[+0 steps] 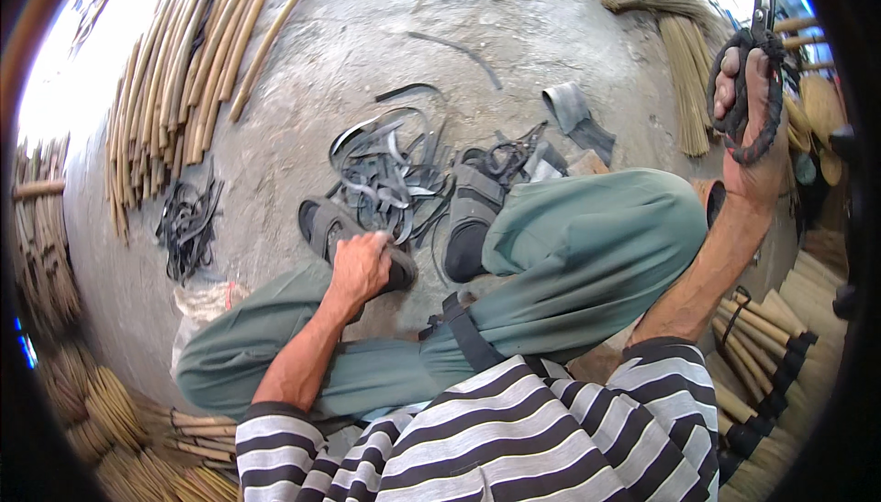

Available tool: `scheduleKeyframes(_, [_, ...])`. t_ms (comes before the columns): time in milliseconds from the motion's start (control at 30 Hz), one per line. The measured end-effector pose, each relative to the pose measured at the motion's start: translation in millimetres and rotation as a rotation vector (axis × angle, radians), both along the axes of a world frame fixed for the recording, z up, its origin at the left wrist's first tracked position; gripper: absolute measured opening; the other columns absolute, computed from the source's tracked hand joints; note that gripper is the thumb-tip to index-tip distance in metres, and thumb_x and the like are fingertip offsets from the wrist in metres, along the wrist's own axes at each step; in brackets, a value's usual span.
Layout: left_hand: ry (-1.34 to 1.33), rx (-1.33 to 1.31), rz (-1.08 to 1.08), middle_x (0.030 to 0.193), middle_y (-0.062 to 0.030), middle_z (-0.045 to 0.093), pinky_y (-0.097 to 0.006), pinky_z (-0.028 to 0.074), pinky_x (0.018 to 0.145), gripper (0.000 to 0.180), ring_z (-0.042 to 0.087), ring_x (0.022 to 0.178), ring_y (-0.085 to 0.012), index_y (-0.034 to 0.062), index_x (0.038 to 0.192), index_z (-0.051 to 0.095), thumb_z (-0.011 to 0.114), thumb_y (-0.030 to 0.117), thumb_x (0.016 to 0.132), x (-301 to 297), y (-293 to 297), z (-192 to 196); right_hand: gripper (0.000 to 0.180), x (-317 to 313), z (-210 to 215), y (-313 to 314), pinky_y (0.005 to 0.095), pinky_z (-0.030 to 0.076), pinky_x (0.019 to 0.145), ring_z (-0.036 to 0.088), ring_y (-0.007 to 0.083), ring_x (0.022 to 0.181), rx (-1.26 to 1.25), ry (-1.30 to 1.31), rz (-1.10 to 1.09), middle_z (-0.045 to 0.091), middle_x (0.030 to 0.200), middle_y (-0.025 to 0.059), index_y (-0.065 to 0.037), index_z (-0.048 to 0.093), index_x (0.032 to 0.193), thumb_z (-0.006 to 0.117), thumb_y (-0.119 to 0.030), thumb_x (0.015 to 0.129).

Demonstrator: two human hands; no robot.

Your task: The person sits cross-legged on the floor and uses shears to cut a black rubber strip into smaller pieces. The person repeatedly repositions the strip and cuts it into short segments, accumulating cut pieces on the floor.

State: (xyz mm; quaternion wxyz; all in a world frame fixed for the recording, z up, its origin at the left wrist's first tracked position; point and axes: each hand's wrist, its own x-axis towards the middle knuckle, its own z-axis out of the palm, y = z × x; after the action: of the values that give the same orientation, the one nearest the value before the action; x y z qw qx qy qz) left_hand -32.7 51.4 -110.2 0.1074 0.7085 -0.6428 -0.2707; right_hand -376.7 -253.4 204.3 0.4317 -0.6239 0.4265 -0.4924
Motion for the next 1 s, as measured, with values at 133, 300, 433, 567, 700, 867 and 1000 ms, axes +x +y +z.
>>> scheduleKeyframes(133, [-0.123,0.054,-0.323,0.103,-0.0110,0.071,-0.053,0.046,0.086,0.028,0.066,0.101,-0.0313,0.0127,0.109,0.067,0.069,0.021,0.083,-23.9,-0.6,-11.4,0.025,-33.0,-21.9,-15.1,0.0204,0.042,0.061,0.054,0.0050,0.071,-0.073,-0.151,-0.144,0.058,0.085,-0.0020,-0.007,0.063,0.107,0.071,-0.031,0.103])
scheduleKeyframes(300, [-0.023,0.132,-0.404,0.109,-0.0125,0.069,-0.053,0.050,0.087,0.027,0.066,0.104,-0.0361,0.0127,0.111,0.067,0.067,0.022,0.085,-38.9,-30.1,-52.6,0.024,-71.6,-89.4,2.2,0.0204,0.043,0.058,0.054,0.0033,0.069,0.293,-0.125,-0.223,0.058,0.084,-0.0037,-0.008,0.065,0.109,0.072,-0.029,0.099])
scheduleKeyframes(433, [-0.116,0.258,-0.415,0.118,-0.0172,0.068,-0.056,0.051,0.093,0.026,0.065,0.111,-0.0395,0.0099,0.113,0.065,0.065,0.021,0.089,-27.0,-80.1,-77.0,0.024,-92.7,-159.2,23.9,0.0199,0.043,0.055,0.053,0.0022,0.064,0.496,-0.030,-0.309,0.057,0.078,-0.0066,-0.008,0.067,0.104,0.075,-0.030,0.098])
scheduleKeyframes(567, [-0.112,-0.108,-0.328,0.127,-0.0173,0.067,-0.056,0.050,0.097,0.032,0.062,0.120,-0.0391,0.0070,0.123,0.064,0.063,0.017,0.092,4.6,-128.8,-58.5,0.034,-113.9,-218.3,46.8,0.0264,0.041,0.053,0.049,0.0057,0.058,0.543,0.156,-0.391,0.055,0.071,-0.0058,-0.004,0.066,0.096,0.077,-0.036,0.096])
scheduleKeyframes(700, [0.056,0.037,-0.176,0.124,-0.0204,0.072,-0.051,0.052,0.101,0.034,0.066,0.117,-0.0398,0.0033,0.125,0.068,0.061,0.014,0.093,18.4,-161.3,-18.1,0.038,-129.8,-273.3,63.7,0.0288,0.044,0.060,0.052,0.0080,0.067,0.574,0.291,-0.483,0.059,0.079,-0.0028,-0.001,0.067,0.105,0.081,-0.033,0.092])
scheduleKeyframes(867, [0.212,0.132,-0.050,0.117,-0.0237,0.073,-0.046,0.054,0.096,0.034,0.070,0.109,-0.0414,0.0005,0.123,0.068,0.061,0.020,0.097,-3.2,-129.6,38.8,0.038,-119.5,-339.8,86.9,0.0388,0.052,0.071,0.067,0.0212,0.078,0.561,0.570,-0.512,0.068,0.084,0.0097,-0.003,0.068,0.112,0.081,-0.030,0.089])
scheduleKeyframes(1000, [0.285,0.211,-0.042,0.117,-0.0236,0.073,-0.046,0.054,0.097,0.034,0.070,0.110,-0.0411,0.0006,0.124,0.068,0.061,0.021,0.098,-20.2,-90.1,62.5,0.038,-92.6,-370.8,112.9,0.0556,0.052,0.082,0.069,0.0507,0.097,0.581,0.667,-0.487,0.071,0.096,0.0289,-0.001,0.061,0.102,0.075,-0.034,0.092])
